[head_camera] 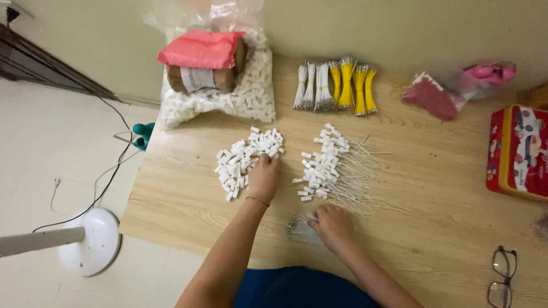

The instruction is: Assemble electronic components by fitting white plastic housings onto the ends of individual wires.

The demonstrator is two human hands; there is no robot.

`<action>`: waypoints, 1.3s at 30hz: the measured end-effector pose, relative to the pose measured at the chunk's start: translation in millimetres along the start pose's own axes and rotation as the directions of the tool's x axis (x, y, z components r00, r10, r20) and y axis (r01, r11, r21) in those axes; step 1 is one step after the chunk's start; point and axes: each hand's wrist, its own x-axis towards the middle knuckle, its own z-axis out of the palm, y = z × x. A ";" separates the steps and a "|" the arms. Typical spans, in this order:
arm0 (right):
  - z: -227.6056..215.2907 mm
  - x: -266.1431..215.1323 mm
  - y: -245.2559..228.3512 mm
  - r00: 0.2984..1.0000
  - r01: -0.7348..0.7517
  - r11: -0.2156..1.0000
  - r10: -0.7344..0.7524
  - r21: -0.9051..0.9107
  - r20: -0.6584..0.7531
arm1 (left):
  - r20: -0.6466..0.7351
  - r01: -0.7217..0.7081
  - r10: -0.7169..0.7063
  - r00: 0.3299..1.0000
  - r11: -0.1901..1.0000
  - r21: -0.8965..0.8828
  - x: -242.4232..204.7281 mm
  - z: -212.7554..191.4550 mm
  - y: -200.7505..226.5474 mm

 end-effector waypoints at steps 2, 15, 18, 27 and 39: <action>-23.6 -14.4 -16.0 0.996 0.039 0.999 -0.041 -0.028 -0.075 | 0.049 0.184 -0.178 0.983 0.963 -0.198 -4.0 0.1 0.9; -2.6 -1.2 -8.9 0.988 0.104 0.994 -0.099 -0.036 0.121 | 0.223 0.398 -0.330 0.917 0.797 -0.455 -45.3 -42.4 31.6; -15.5 -4.8 -13.9 0.991 -0.020 0.996 0.008 0.086 0.135 | -0.026 0.057 -0.060 0.998 0.995 -0.082 -43.4 -13.4 9.6; -46.3 -25.0 3.0 0.992 0.030 0.854 0.038 0.520 -0.119 | 0.369 0.393 -0.135 0.920 0.286 -0.874 -77.6 10.5 13.2; -67.1 -21.3 14.4 0.953 0.140 0.547 0.152 0.825 -0.263 | 0.417 0.419 0.042 0.908 -0.041 -0.907 -95.1 7.5 35.5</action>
